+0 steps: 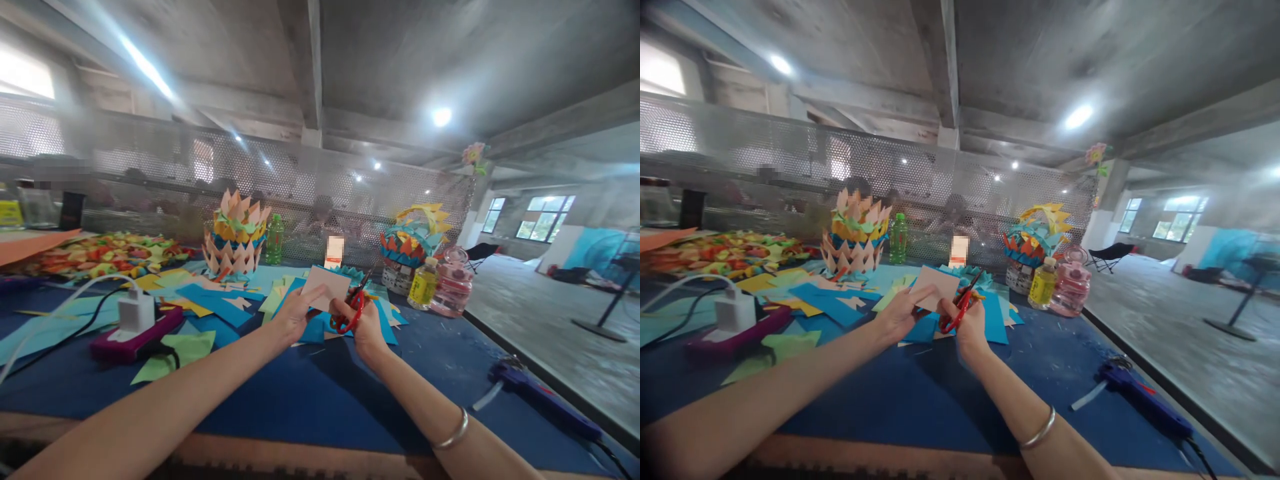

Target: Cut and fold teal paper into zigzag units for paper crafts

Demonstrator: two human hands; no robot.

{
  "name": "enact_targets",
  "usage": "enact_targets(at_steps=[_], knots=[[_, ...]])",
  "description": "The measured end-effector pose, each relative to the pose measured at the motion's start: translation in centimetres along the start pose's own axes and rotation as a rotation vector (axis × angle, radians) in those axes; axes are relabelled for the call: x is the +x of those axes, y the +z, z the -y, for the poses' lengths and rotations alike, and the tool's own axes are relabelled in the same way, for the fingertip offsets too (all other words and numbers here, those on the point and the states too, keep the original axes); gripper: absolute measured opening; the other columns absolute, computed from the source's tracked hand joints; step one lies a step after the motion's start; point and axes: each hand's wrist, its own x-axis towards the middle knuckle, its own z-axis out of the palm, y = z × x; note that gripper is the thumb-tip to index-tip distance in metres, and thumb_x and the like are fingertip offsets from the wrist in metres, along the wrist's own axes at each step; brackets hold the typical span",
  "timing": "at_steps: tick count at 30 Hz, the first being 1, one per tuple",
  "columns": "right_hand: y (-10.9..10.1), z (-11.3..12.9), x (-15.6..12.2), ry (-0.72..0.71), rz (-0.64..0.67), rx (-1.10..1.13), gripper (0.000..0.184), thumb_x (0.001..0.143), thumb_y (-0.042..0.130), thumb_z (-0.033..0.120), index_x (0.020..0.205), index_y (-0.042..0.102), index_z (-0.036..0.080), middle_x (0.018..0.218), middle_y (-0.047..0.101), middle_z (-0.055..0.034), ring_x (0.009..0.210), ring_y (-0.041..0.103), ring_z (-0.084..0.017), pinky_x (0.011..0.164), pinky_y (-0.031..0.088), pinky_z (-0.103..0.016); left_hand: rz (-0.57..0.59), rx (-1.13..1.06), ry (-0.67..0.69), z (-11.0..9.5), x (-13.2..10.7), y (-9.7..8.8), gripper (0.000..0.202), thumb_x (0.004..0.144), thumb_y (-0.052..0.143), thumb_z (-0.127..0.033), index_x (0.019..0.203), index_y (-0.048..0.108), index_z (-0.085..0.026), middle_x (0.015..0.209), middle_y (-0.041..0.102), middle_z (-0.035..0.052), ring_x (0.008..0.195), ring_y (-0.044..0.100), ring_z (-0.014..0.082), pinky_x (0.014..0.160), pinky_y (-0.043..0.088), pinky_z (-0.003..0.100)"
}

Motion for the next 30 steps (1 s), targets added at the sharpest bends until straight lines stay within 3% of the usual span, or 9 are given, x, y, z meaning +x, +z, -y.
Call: enact_targets(at_steps=[4,10,14,17,23,30], knots=[[-0.5,0.1,0.4,-0.032,-0.008,-0.089,0.054,0.052,0.088,0.032,0.087,0.049,0.021,0.061,0.058,0.009,0.049,0.056,-0.01,0.051,0.048,-0.024,0.027,0.105,0.031,-0.3,0.2,-0.8,0.041,0.051,0.085,-0.038,0.081,0.071,-0.015,0.08,0.074,0.0065,0.078,0.069,0.0239,0.07,0.052,0.031],[-1.5,0.9,1.5,-0.041,-0.012,-0.147,0.06,0.049,0.089,0.038,0.088,0.047,0.023,0.068,0.067,0.0048,0.048,0.059,-0.013,0.046,0.048,-0.026,0.041,0.36,0.105,-1.2,0.2,-2.0,0.032,0.054,0.083,-0.033,0.077,0.072,-0.013,0.065,0.07,0.0012,0.067,0.065,0.021,0.056,0.043,0.025],[-1.5,0.8,1.4,-0.029,0.057,-0.191,0.058,0.044,0.091,0.034,0.085,0.051,0.021,0.06,0.059,0.0091,0.05,0.055,-0.01,0.052,0.049,-0.024,0.079,0.468,0.126,-1.7,-0.1,-1.9,0.029,0.055,0.082,-0.033,0.074,0.072,-0.013,0.061,0.068,0.0001,0.059,0.062,0.0184,0.053,0.041,0.024],[-1.5,0.6,1.3,-0.026,0.08,-0.207,0.056,0.047,0.09,0.034,0.085,0.051,0.021,0.059,0.057,0.0098,0.05,0.054,-0.009,0.054,0.048,-0.024,0.092,0.374,0.081,-1.6,0.0,-1.9,0.034,0.051,0.086,-0.033,0.075,0.073,-0.012,0.065,0.07,0.0026,0.061,0.064,0.0192,0.056,0.046,0.026],[-1.1,0.5,0.9,-0.072,0.026,-0.188,0.054,0.054,0.088,0.034,0.089,0.049,0.022,0.064,0.057,0.0091,0.054,0.058,-0.011,0.059,0.05,-0.026,0.055,-0.014,-0.047,-0.4,0.0,-1.4,0.053,0.041,0.093,-0.036,0.085,0.074,-0.013,0.083,0.076,0.0082,0.073,0.069,0.0205,0.07,0.054,0.03],[-0.9,-0.1,0.3,-0.086,0.082,-0.177,0.051,0.054,0.088,0.033,0.087,0.05,0.021,0.066,0.056,0.0086,0.056,0.054,-0.008,0.059,0.048,-0.023,0.021,0.079,0.036,0.6,-0.8,-0.9,0.055,0.041,0.093,-0.039,0.086,0.074,-0.012,0.085,0.076,0.0103,0.08,0.071,0.0274,0.069,0.055,0.033]])
